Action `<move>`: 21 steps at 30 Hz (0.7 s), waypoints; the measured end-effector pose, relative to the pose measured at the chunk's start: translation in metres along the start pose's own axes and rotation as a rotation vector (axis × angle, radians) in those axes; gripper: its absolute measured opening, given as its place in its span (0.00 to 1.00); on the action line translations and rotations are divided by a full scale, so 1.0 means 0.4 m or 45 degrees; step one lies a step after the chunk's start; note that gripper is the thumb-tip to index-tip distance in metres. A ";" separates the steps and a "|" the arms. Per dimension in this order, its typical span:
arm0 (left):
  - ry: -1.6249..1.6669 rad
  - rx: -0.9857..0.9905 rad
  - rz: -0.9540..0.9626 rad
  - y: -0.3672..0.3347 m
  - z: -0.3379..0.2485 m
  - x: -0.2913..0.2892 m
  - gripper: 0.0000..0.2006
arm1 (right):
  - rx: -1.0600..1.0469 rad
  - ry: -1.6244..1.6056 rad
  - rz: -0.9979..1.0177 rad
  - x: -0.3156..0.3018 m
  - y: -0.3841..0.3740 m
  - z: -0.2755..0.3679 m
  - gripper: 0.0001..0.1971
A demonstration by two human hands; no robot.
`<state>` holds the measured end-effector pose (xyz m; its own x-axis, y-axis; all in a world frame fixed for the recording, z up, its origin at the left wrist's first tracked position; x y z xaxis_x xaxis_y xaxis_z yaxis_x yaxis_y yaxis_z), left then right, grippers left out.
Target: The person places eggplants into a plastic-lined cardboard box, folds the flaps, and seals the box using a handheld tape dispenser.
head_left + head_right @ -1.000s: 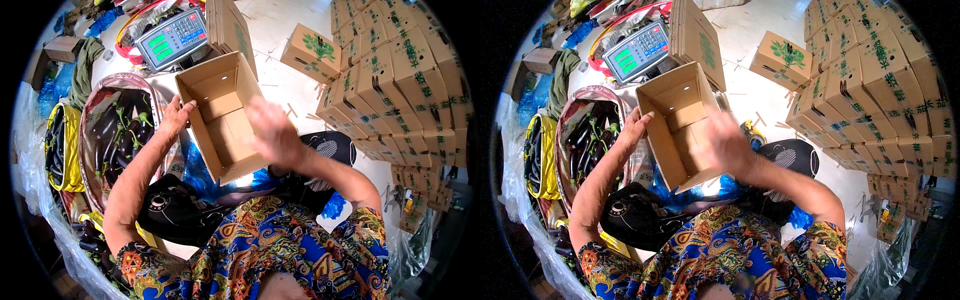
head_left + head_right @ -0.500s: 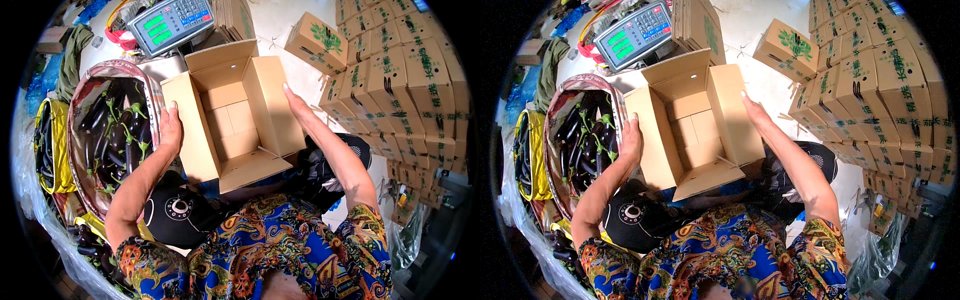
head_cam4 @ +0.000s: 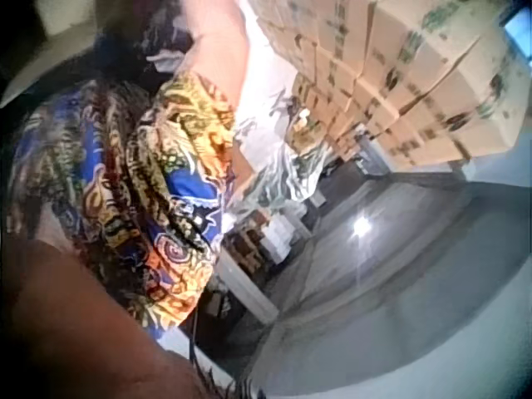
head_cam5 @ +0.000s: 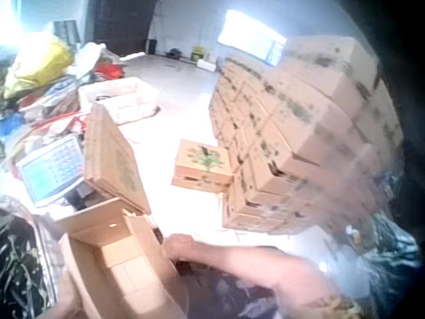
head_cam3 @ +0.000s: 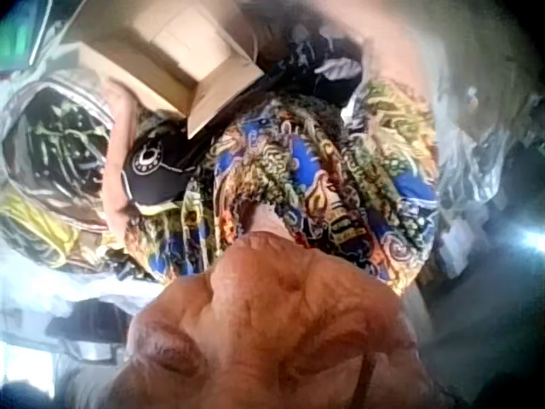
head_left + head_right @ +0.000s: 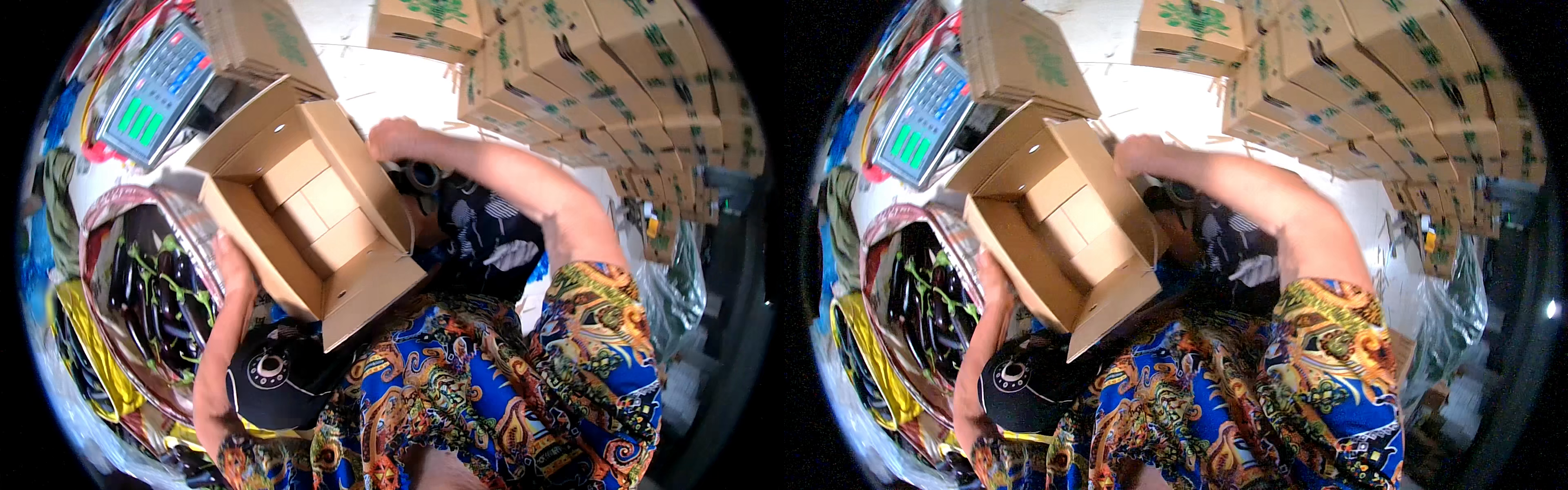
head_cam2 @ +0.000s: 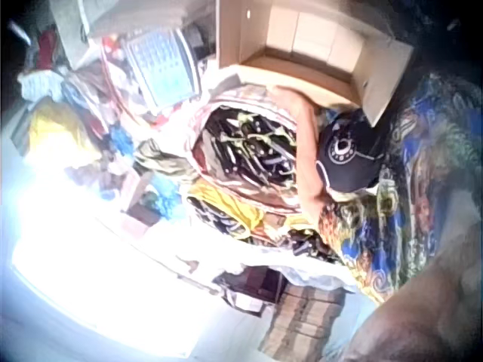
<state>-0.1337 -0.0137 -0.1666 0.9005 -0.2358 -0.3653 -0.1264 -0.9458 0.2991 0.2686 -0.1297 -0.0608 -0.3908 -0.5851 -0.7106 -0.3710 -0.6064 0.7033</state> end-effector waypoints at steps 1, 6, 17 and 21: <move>-0.176 -0.021 0.172 0.083 -0.209 0.038 0.26 | -0.012 0.098 0.002 -0.059 0.046 -0.068 0.20; -0.277 0.677 0.304 0.114 -0.432 -0.068 0.19 | -0.144 -0.829 -0.110 -0.156 0.139 -0.381 0.25; -0.275 0.288 1.012 0.313 -0.684 0.106 0.16 | 0.633 -0.887 -0.252 0.751 0.131 -0.701 0.38; -0.332 0.304 1.064 0.347 -0.724 0.182 0.16 | 0.659 -0.901 0.042 0.829 0.173 -0.628 0.33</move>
<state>0.0349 -0.0973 0.1034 0.3575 -0.8817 -0.3078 -0.8053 -0.4580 0.3765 0.3248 -0.5009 -0.2530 -0.7753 -0.0226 -0.6312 -0.6187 -0.1737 0.7662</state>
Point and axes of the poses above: each hand's wrist, its own y-axis away from the middle knuckle, its own x-axis out of the palm, z = x × y, the point moved 6 cm from there along -y, towards the middle knuckle, and after that the axes turned 8 degrees about x, right-handed, at the moved point
